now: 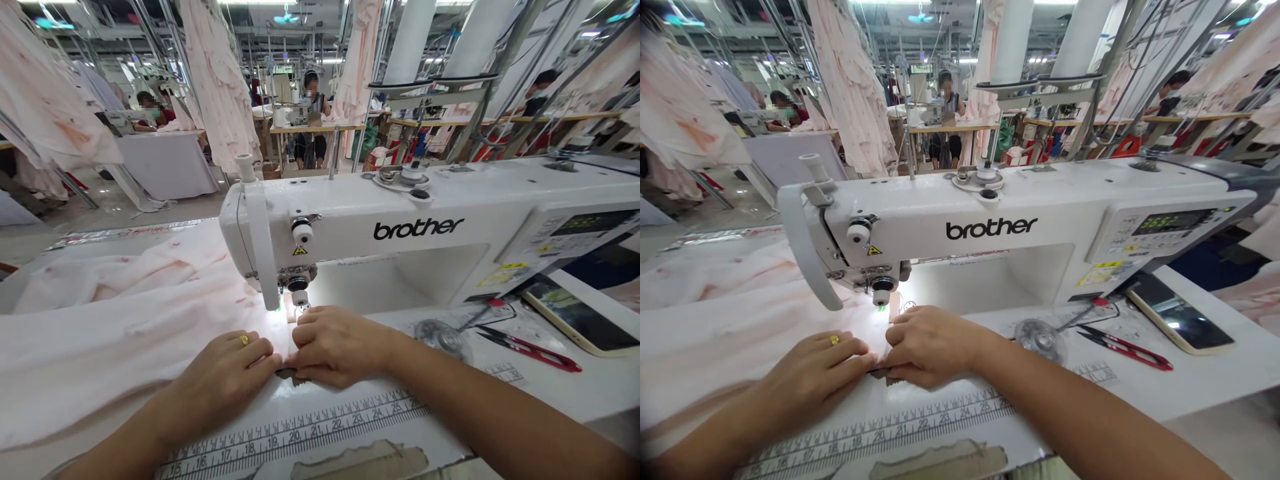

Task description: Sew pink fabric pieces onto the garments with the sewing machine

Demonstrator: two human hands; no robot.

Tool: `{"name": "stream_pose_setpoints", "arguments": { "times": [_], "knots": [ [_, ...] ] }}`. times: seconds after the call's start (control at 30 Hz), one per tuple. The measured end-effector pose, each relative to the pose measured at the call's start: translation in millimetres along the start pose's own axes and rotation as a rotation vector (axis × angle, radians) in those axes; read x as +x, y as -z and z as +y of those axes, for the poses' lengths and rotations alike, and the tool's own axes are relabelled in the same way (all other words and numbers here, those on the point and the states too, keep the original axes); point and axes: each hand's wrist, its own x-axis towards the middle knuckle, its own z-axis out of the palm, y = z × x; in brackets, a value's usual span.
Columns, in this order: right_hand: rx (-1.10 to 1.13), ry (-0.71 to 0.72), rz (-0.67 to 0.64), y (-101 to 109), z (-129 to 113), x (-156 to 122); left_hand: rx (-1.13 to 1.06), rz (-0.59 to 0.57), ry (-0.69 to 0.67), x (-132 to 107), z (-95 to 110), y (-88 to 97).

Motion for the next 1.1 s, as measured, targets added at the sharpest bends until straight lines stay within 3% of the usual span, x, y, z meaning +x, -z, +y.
{"name": "stream_pose_setpoints", "arguments": {
  "times": [0.13,0.33,0.5,0.77,1.1],
  "knots": [
    [0.0,0.008,0.0,0.6,0.6,0.3,-0.027,0.027,-0.017,3.8,1.1,0.3],
    [-0.02,-0.069,0.066,-1.1,-1.1,0.9,-0.139,-0.021,0.038,5.4,2.7,3.7],
    [-0.002,-0.1,-0.003,-0.4,-4.5,1.8,-0.116,0.005,-0.004,3.6,3.9,7.6],
    [-0.14,-0.306,0.038,-0.3,-7.1,6.2,-0.039,0.105,0.119,-11.9,-7.8,-12.9],
    [-0.188,-0.477,0.077,-9.7,-4.4,7.0,-0.024,-0.09,0.195,-7.9,-31.7,-13.6]
  ]
}}
